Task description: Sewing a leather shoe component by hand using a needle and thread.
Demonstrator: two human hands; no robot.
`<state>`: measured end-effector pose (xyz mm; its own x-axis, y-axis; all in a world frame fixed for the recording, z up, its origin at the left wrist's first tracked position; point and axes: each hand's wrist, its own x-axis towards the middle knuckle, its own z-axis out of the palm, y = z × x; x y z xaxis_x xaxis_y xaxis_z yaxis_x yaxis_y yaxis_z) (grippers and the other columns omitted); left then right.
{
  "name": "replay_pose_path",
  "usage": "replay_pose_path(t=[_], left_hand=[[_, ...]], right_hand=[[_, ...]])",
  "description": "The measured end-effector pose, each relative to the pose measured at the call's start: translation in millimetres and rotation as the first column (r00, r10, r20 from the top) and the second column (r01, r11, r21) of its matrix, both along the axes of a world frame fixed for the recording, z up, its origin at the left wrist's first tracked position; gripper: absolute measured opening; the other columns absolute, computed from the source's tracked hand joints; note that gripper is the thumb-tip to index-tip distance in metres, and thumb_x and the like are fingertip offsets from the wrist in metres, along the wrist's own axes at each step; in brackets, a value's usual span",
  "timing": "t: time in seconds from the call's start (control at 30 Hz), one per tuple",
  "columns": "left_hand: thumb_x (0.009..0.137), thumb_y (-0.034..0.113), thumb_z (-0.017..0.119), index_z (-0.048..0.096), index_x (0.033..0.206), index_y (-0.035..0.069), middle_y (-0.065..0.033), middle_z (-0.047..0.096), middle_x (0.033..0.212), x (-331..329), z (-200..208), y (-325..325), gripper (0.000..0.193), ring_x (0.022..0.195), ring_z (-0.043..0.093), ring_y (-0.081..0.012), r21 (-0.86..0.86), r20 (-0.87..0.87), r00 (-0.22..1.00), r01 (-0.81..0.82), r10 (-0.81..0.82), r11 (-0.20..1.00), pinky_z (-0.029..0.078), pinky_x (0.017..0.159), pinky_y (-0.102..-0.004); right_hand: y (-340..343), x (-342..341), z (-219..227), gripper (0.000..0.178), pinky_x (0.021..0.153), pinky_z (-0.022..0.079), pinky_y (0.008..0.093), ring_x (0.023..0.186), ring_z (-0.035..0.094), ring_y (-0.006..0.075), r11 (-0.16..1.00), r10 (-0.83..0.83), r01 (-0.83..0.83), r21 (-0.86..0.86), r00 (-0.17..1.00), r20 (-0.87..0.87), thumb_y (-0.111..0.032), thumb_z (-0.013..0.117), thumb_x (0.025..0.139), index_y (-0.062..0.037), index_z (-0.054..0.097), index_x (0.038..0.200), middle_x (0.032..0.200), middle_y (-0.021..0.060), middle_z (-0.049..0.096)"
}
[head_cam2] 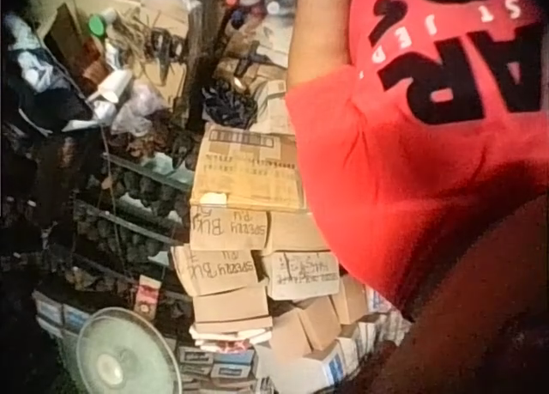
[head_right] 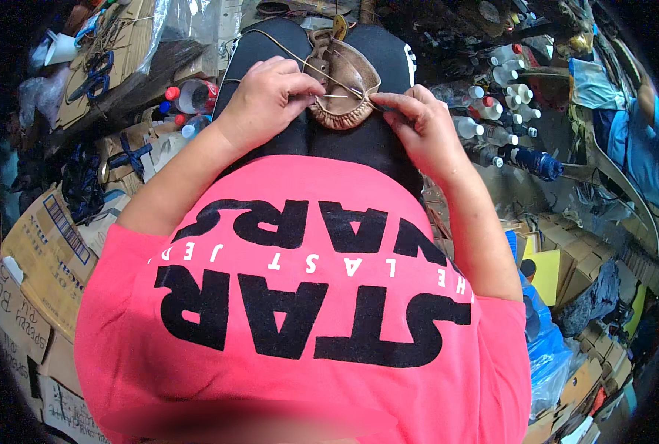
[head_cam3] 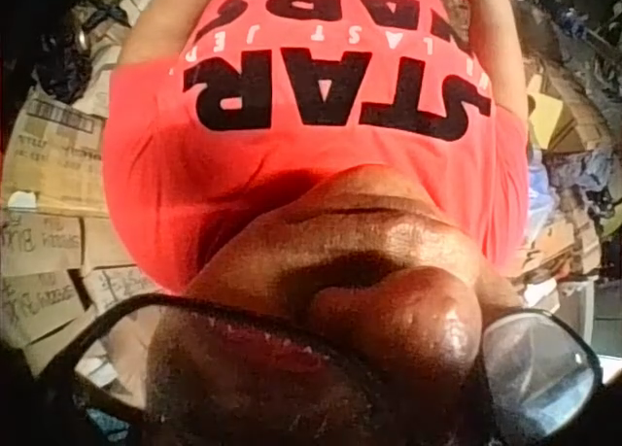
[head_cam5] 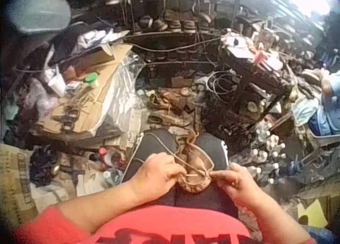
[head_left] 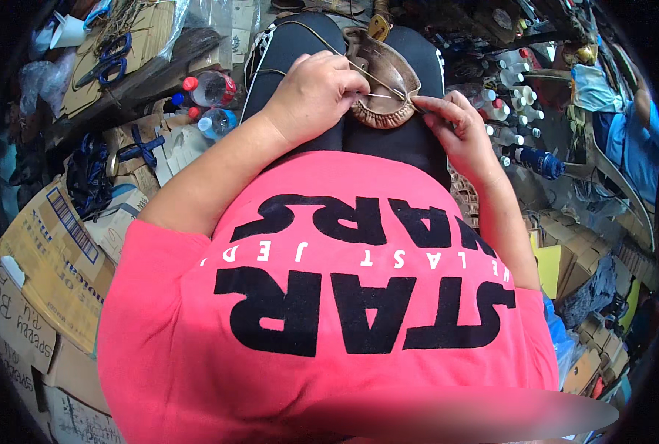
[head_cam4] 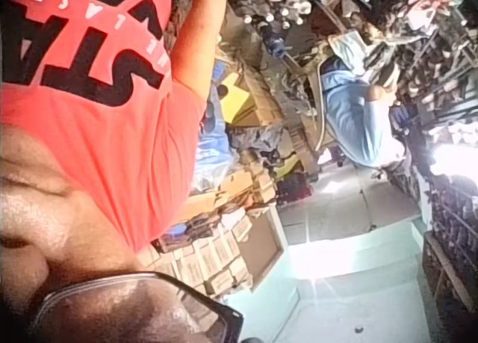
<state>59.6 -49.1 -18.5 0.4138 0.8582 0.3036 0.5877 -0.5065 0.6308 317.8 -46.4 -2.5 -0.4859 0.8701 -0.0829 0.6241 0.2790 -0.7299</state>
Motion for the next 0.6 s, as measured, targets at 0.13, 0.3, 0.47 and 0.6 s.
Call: replay_pose_path(t=[0.13, 0.3, 0.47, 0.6], left_hand=[[0.072, 0.003, 0.069, 0.071, 0.089, 0.014, -0.0052, 0.054, 0.071, 1.9, -2.3, 5.8, 0.020, 0.073, 0.055, -0.0187, 0.095, -0.074, 0.997, -0.026, 0.033, 0.995, 0.044, 0.068, -0.0288], [0.072, 0.005, 0.071, 0.073, 0.089, 0.016, -0.0038, 0.050, 0.070, 6.8, -6.2, 13.1, 0.020, 0.070, 0.051, -0.0175, -0.117, 0.265, 0.963, 0.091, -0.057, 0.989, 0.042, 0.064, -0.0283], [0.072, 0.005, 0.071, 0.073, 0.090, 0.016, -0.0035, 0.048, 0.069, 7.8, -10.5, 17.6, 0.022, 0.068, 0.049, -0.0178, -0.068, 0.137, 0.989, 0.057, -0.048, 0.996, 0.041, 0.062, -0.0285], [0.072, 0.006, 0.071, 0.074, 0.089, 0.018, -0.0035, 0.047, 0.068, 8.2, -13.5, 17.2, 0.022, 0.066, 0.048, -0.0182, -0.051, 0.115, 0.993, 0.032, -0.026, 0.998, 0.041, 0.062, -0.0295]], right_hand=[[14.2, 7.1, 4.9, 0.031, 0.074, 0.037, 0.0194, 0.080, 0.046, 0.0095, 0.978, 0.025, -0.045, -0.202, 0.995, -0.101, 0.004, 0.055, 0.084, -0.0088, 0.065, 0.110, 0.083, 0.0000, 0.044], [32.5, 11.2, -2.7, 0.040, 0.081, 0.043, 0.0221, 0.085, 0.053, 0.0128, 0.962, 0.074, -0.108, -0.250, 0.987, -0.142, 0.012, 0.050, 0.078, -0.0109, 0.068, 0.105, 0.087, 0.0027, 0.051], [39.1, 9.7, -1.6, 0.037, 0.082, 0.044, 0.0225, 0.085, 0.053, 0.0132, 0.949, 0.081, -0.128, -0.287, 0.982, -0.170, 0.011, 0.051, 0.078, -0.0103, 0.070, 0.102, 0.086, 0.0028, 0.054], [39.9, 7.2, -0.8, 0.036, 0.081, 0.043, 0.0226, 0.084, 0.052, 0.0131, 0.950, 0.083, -0.126, -0.286, 0.984, -0.157, 0.011, 0.053, 0.078, -0.0110, 0.070, 0.101, 0.084, 0.0024, 0.054]])
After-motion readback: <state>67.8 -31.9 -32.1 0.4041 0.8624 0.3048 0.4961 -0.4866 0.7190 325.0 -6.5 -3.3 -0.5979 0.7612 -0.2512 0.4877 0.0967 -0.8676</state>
